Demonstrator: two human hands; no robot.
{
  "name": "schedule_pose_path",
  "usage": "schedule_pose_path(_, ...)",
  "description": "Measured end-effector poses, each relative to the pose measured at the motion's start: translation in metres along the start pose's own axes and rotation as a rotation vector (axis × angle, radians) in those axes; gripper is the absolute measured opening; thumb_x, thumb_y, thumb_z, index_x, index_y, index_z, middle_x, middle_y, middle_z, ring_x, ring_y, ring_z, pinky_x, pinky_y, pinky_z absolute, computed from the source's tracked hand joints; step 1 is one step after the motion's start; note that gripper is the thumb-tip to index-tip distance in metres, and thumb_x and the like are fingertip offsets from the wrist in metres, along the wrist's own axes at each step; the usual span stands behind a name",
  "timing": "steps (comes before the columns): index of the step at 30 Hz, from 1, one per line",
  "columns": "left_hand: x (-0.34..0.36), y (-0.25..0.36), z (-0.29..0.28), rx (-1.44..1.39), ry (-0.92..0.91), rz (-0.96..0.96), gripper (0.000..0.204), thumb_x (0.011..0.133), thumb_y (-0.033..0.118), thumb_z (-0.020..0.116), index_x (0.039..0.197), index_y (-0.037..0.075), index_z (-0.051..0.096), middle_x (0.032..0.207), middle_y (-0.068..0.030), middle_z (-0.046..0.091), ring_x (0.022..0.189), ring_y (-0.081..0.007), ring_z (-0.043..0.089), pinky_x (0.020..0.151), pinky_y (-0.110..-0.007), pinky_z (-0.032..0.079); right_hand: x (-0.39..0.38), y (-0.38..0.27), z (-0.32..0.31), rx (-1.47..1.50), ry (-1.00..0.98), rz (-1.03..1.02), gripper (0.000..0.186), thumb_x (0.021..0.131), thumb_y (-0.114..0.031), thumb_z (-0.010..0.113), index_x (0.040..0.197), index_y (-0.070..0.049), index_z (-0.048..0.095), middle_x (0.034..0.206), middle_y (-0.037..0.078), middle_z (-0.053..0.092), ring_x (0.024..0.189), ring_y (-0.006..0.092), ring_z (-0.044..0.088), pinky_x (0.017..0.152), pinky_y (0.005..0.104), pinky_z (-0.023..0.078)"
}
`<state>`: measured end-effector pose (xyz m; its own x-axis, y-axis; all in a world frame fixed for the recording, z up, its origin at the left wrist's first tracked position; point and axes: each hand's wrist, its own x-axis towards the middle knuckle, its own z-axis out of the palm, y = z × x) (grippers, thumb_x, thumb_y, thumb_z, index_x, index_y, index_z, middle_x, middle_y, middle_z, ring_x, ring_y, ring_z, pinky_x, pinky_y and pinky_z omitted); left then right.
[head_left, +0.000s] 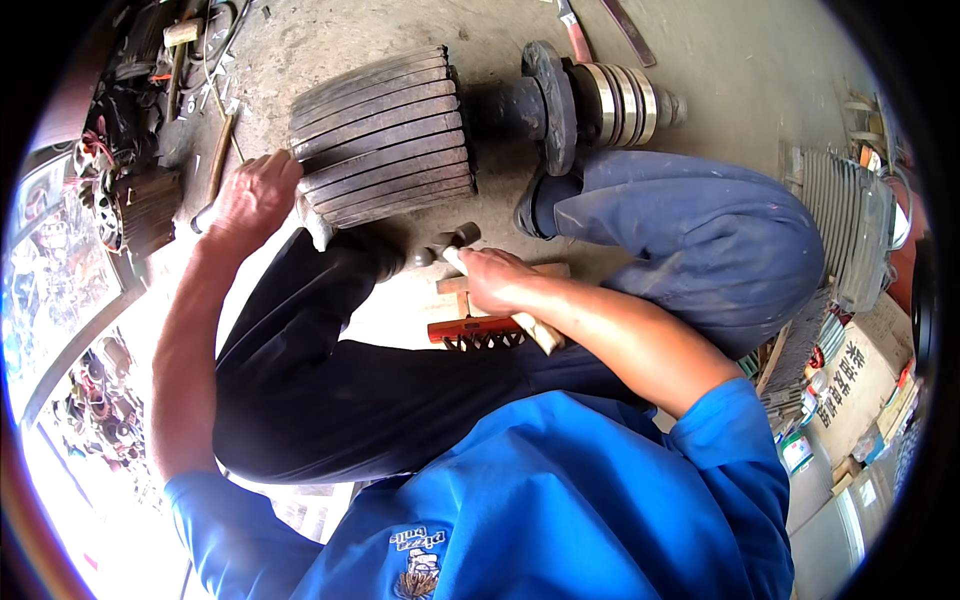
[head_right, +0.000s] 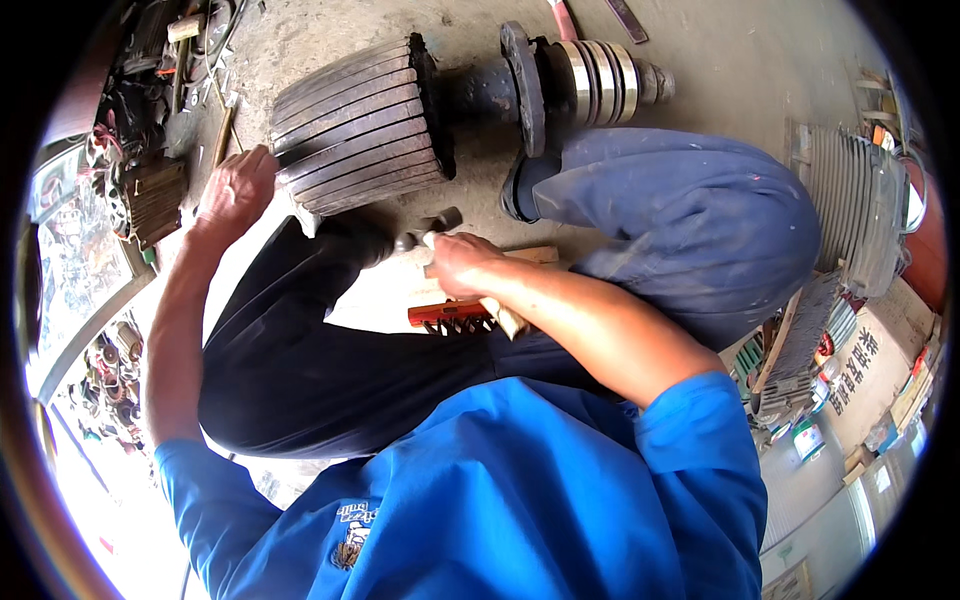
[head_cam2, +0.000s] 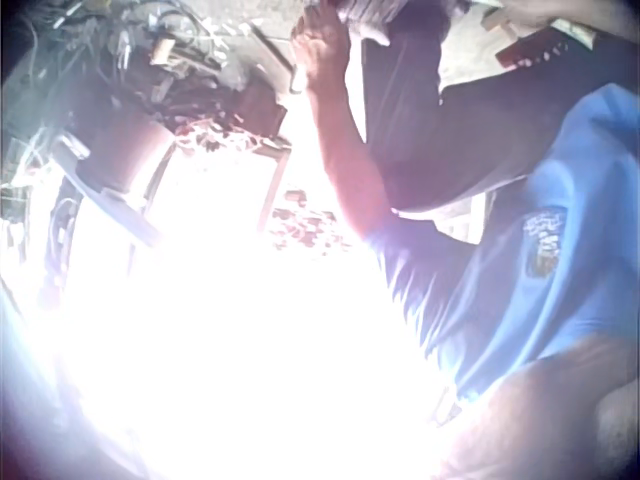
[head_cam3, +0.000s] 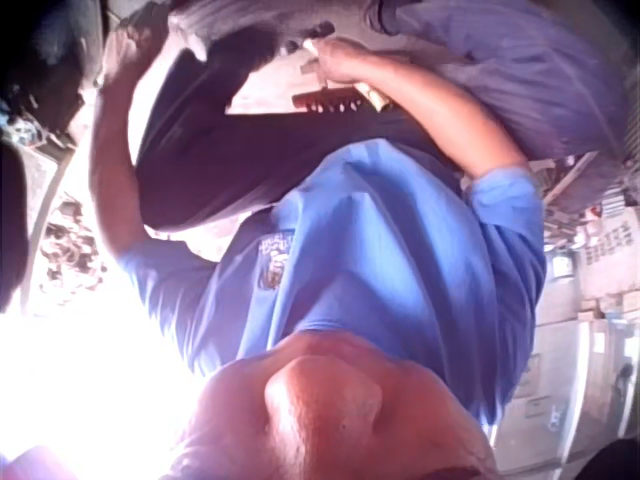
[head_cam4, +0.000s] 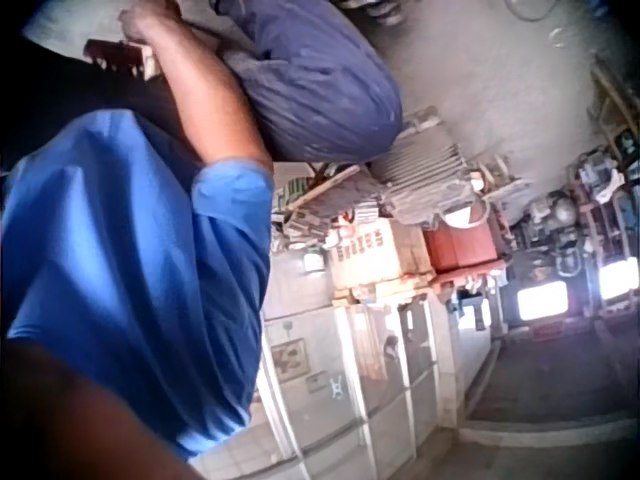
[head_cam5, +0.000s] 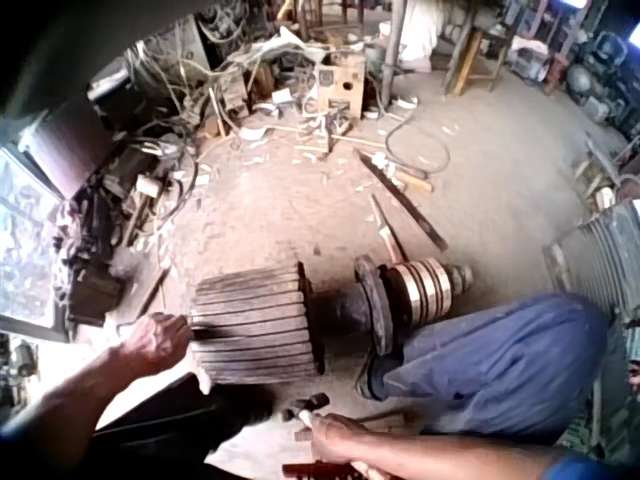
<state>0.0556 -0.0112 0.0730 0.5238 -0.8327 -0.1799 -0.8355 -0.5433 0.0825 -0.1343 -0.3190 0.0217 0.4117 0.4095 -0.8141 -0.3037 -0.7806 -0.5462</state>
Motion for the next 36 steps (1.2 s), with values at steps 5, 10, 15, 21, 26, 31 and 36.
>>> schedule_pose_path(5,-0.042,-0.005,-0.047,0.053,-0.087,-0.169,0.006,0.088,0.001,0.062,0.09,0.003,0.057,0.087,-0.0154,0.062,0.085,-0.0381,0.067,0.073,-0.051,0.054,-0.001,0.001,-0.005,-0.179,0.074,-0.072,0.051,0.099,-0.017,0.066,0.142,0.007,0.056,0.143,0.028,0.062,0.133,0.0393,0.061,0.115,0.0455,0.048)
schedule_pose_path(10,-0.075,0.056,-0.108,-0.393,-0.083,-0.671,0.008,0.089,0.001,0.065,0.093,0.0,0.058,0.085,-0.0146,0.065,0.072,-0.0303,0.063,0.069,-0.043,0.051,-0.022,-0.058,-0.018,0.352,0.378,-0.453,0.051,0.101,-0.02,0.069,0.143,0.005,0.053,0.134,0.024,0.065,0.122,0.0354,0.067,0.106,0.0437,0.053)
schedule_pose_path(15,-0.059,0.128,-0.137,-1.237,0.063,-0.896,0.011,0.094,0.007,0.07,0.099,-0.001,0.066,0.079,-0.0019,0.064,0.066,-0.0073,0.058,0.061,-0.027,0.048,-0.047,-0.149,-0.026,1.142,0.259,-0.578,0.024,0.107,-0.016,0.067,0.12,0.002,0.06,0.106,0.009,0.072,0.095,0.0128,0.067,0.084,0.0289,0.056)
schedule_pose_path(21,-0.079,0.158,-0.149,-0.798,0.302,-0.219,0.029,0.078,0.013,0.088,0.095,0.003,0.066,0.075,-0.0072,0.061,0.064,-0.0285,0.066,0.054,-0.039,0.054,-0.025,-0.126,-0.084,-0.148,0.762,-0.634,0.015,0.107,-0.014,0.058,0.111,-0.001,0.053,0.074,0.018,0.071,0.062,0.035,0.073,0.058,0.0449,0.059)
schedule_pose_path(26,-0.074,0.165,-0.137,-0.471,0.322,0.074,0.015,0.069,0.015,0.069,0.075,0.005,0.06,0.073,-0.0025,0.051,0.063,-0.0146,0.059,0.046,-0.029,0.048,0.005,-0.103,-0.118,-0.827,0.73,-0.577,0.01,0.096,-0.01,0.067,0.1,-0.007,0.058,0.077,0.016,0.066,0.072,0.0406,0.07,0.06,0.051,0.055)
schedule_pose_path(31,-0.077,0.156,-0.13,-0.508,0.251,0.125,0.016,0.07,0.016,0.07,0.074,0.005,0.059,0.073,-0.0036,0.054,0.065,-0.0155,0.06,0.046,-0.029,0.048,0.03,-0.124,-0.11,-1.049,0.771,-0.658,0.01,0.094,-0.01,0.059,0.085,-0.007,0.058,0.072,0.015,0.07,0.063,0.0346,0.073,0.053,0.0461,0.058)
schedule_pose_path(36,-0.093,0.152,-0.13,-0.533,0.259,0.115,0.016,0.069,0.015,0.072,0.076,0.003,0.063,0.071,-0.0021,0.051,0.061,-0.0143,0.057,0.046,-0.027,0.047,0.005,-0.093,-0.133,-1.145,0.657,-0.551,0.004,0.091,-0.007,0.058,0.094,-0.008,0.056,0.07,0.015,0.064,0.064,0.039,0.07,0.054,0.0511,0.054)
